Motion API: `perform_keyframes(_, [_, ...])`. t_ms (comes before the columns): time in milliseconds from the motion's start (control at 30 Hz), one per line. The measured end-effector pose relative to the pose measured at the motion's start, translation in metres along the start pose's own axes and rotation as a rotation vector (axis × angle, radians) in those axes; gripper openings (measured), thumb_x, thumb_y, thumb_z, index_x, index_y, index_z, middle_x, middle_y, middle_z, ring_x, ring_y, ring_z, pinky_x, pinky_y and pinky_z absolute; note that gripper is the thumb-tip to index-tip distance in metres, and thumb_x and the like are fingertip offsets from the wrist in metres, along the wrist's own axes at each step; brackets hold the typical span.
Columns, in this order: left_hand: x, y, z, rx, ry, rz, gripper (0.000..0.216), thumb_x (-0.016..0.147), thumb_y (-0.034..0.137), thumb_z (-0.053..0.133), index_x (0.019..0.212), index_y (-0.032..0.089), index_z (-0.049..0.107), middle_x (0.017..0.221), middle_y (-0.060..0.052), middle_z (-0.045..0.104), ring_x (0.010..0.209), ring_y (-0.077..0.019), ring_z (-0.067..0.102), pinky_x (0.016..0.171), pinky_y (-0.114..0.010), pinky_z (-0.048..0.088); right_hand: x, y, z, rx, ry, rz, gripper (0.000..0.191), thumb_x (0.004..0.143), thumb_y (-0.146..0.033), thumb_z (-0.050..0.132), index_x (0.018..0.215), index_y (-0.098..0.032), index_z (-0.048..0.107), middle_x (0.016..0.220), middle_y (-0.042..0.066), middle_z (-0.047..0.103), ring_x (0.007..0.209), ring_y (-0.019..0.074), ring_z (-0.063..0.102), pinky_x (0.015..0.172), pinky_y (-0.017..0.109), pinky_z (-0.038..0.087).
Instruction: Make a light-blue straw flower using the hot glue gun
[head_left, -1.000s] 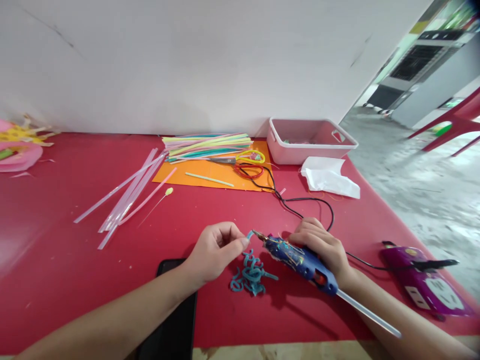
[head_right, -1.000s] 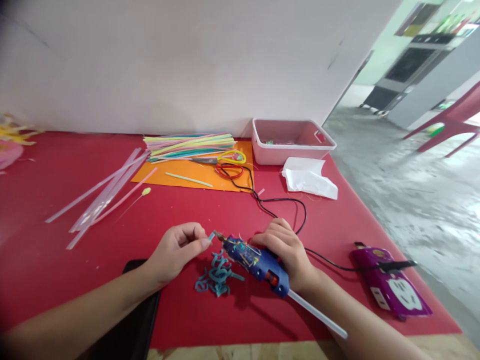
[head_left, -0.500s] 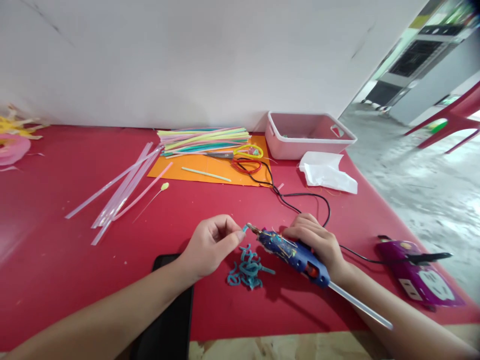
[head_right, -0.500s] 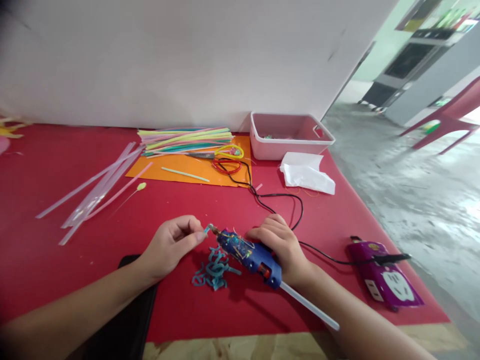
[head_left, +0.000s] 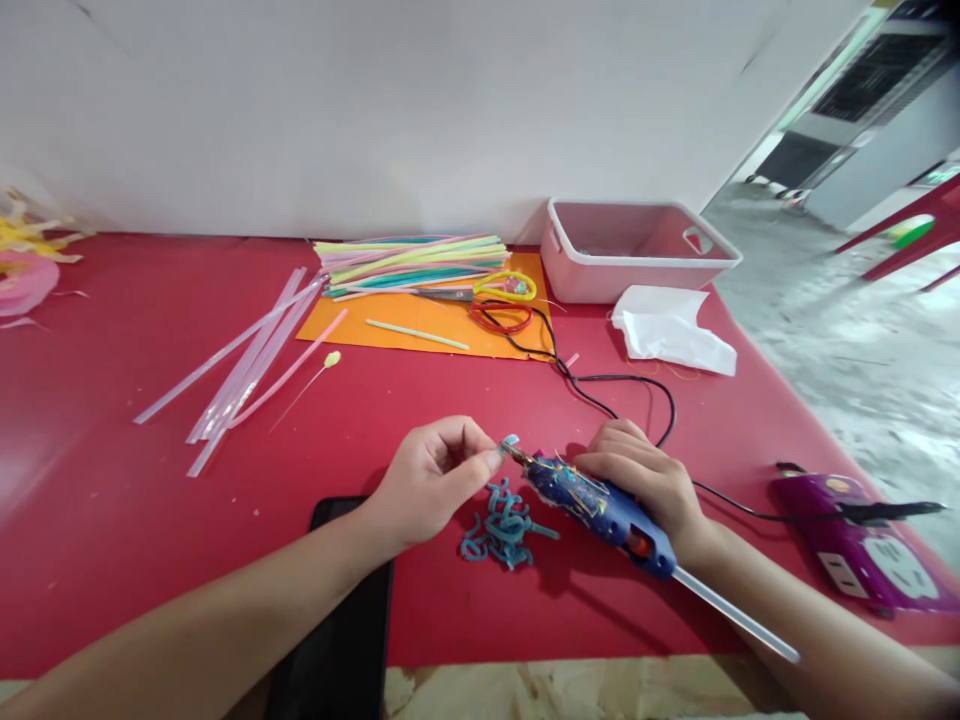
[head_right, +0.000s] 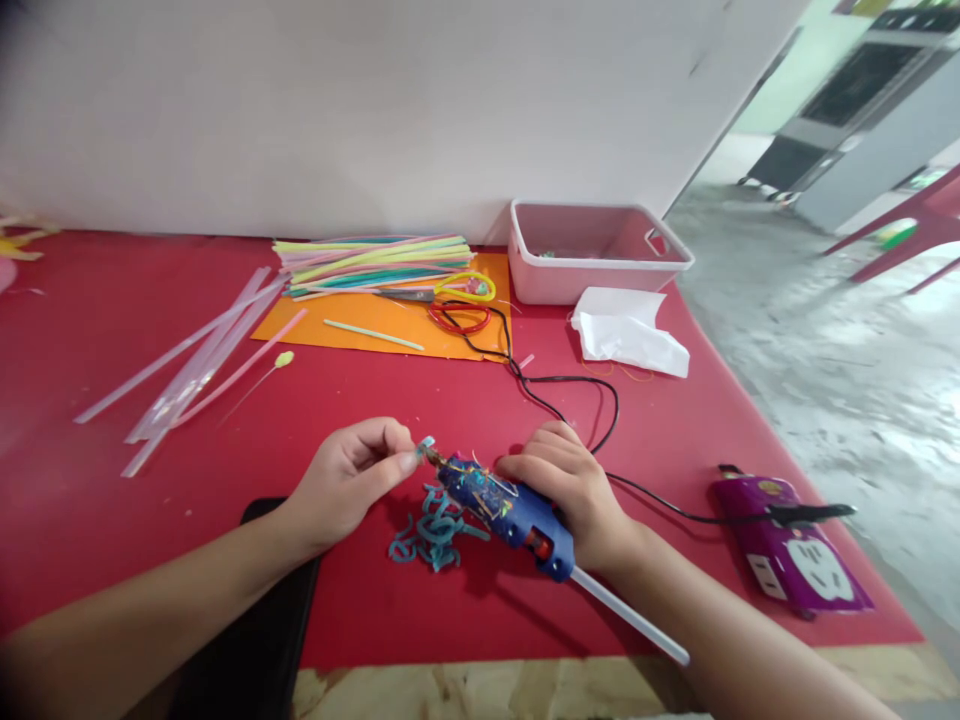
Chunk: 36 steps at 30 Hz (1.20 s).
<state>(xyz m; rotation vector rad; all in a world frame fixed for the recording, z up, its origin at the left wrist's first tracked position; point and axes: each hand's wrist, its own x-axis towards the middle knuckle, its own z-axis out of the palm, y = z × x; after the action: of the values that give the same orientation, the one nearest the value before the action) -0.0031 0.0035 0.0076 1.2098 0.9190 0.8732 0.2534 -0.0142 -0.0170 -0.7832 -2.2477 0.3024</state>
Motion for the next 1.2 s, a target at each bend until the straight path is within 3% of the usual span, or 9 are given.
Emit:
perform_keyframes(233, [0.0004,-0.0003,-0.0002,0.007,0.012,-0.004,0.018,0.076,0.026,0.067,0.066,0.017,0.055,0.060,0.005,0.050,0.055,-0.0070,0.041,0.054,-0.022,0.035,-0.0006,-0.0013,-0.0003,0.017,-0.009,0.005,0.020,0.095,-0.032,0.052,0.105,-0.018,0.062,0.071,0.004,0.060,0.065,0.0178,0.053,0.071,0.038,0.040])
perform_keyframes(600, [-0.0009,-0.0007,-0.0009,0.009,0.017,0.021,0.017,0.077,0.023,0.065,0.065,0.017,0.054,0.059,0.006,0.047,0.054,-0.0060,0.038,0.053,-0.021,0.033,-0.0002,-0.0021,-0.0029,-0.005,-0.019,-0.029,0.030,0.100,-0.042,0.045,0.107,-0.018,0.061,0.073,0.005,0.061,0.067,0.0180,0.055,0.072,0.039,0.041])
perform_keyframes(800, [0.0000,-0.0015,-0.0007,0.019,0.020,0.012,0.020,0.078,0.026,0.067,0.064,0.017,0.055,0.058,0.005,0.050,0.054,-0.0074,0.042,0.054,-0.022,0.036,-0.0008,-0.0043,-0.0043,-0.052,0.012,0.017,0.020,0.098,-0.033,0.048,0.104,-0.020,0.061,0.072,0.004,0.062,0.066,0.0178,0.055,0.072,0.039,0.041])
perform_keyframes(1200, [-0.0005,-0.0016,-0.0014,0.019,0.009,0.012,0.018,0.077,0.025,0.066,0.065,0.017,0.055,0.058,0.006,0.048,0.053,-0.0067,0.039,0.054,-0.022,0.035,-0.0014,-0.0030,-0.0015,-0.020,-0.034,0.016,0.022,0.095,-0.036,0.052,0.106,-0.020,0.062,0.073,0.004,0.062,0.066,0.0188,0.056,0.074,0.039,0.040])
